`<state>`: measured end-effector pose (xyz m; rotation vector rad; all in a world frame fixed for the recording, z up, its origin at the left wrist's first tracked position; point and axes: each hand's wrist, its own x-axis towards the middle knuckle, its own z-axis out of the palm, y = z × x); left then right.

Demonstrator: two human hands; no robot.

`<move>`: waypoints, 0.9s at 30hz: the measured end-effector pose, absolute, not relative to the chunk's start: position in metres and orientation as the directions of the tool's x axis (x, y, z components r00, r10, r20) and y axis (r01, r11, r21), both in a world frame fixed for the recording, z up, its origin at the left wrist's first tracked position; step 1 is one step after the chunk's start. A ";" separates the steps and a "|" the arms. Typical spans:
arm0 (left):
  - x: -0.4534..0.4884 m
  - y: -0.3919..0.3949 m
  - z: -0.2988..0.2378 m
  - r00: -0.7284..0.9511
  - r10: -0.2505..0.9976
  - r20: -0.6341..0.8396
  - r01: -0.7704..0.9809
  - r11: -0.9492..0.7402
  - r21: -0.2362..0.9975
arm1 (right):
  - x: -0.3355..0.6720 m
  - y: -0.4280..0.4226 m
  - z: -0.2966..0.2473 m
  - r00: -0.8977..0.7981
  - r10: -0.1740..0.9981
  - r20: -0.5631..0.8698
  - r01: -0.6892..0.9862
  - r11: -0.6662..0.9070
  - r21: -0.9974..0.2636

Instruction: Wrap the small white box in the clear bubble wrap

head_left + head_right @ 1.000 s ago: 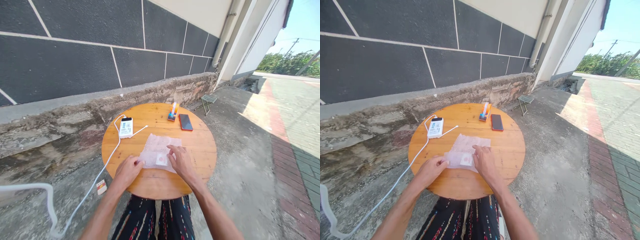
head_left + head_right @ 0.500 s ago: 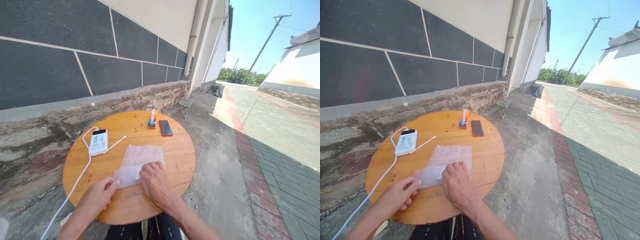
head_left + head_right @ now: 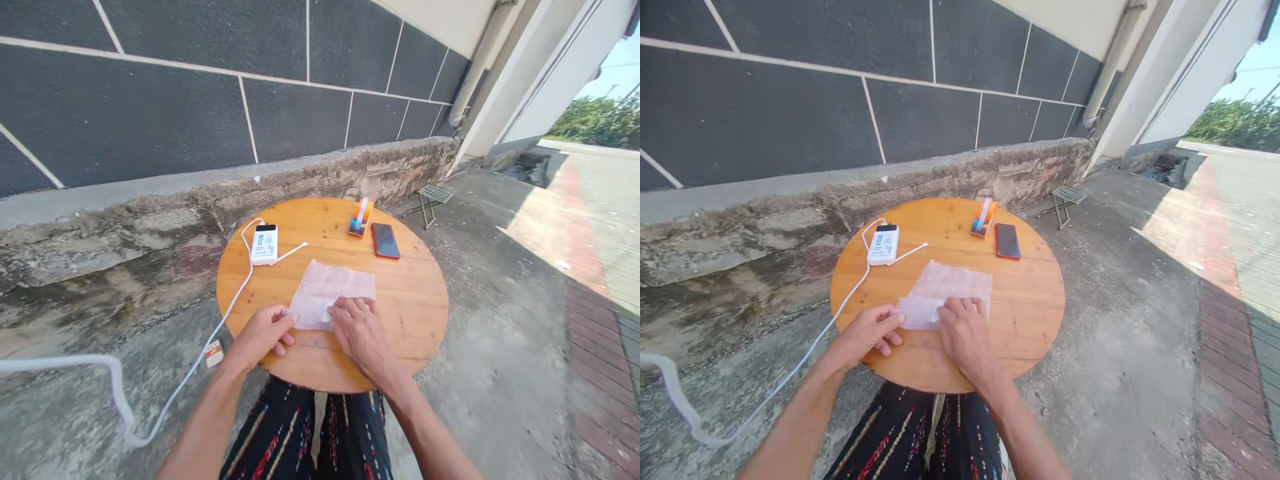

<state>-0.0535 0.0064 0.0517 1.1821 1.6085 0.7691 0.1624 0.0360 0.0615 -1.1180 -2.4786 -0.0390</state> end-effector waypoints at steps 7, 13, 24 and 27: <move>-0.029 0.023 0.052 -0.199 0.951 -0.236 0.347 0.294 0.891 | 0.161 0.034 0.063 -0.590 0.720 0.365 0.732 0.668 -0.135; -0.013 0.029 0.038 -0.364 0.930 -0.054 0.422 0.216 0.880 | 0.161 0.034 0.061 -0.581 0.718 0.383 0.728 0.669 -0.149; 0.003 0.019 0.038 -0.321 0.929 -0.186 0.038 0.209 0.977 | 0.163 0.038 0.058 -0.602 0.689 0.403 0.714 0.691 -0.116; 0.005 0.022 0.038 -0.300 0.939 -0.165 0.069 0.194 0.978 | 0.164 0.040 0.058 -0.606 0.688 0.400 0.713 0.692 -0.111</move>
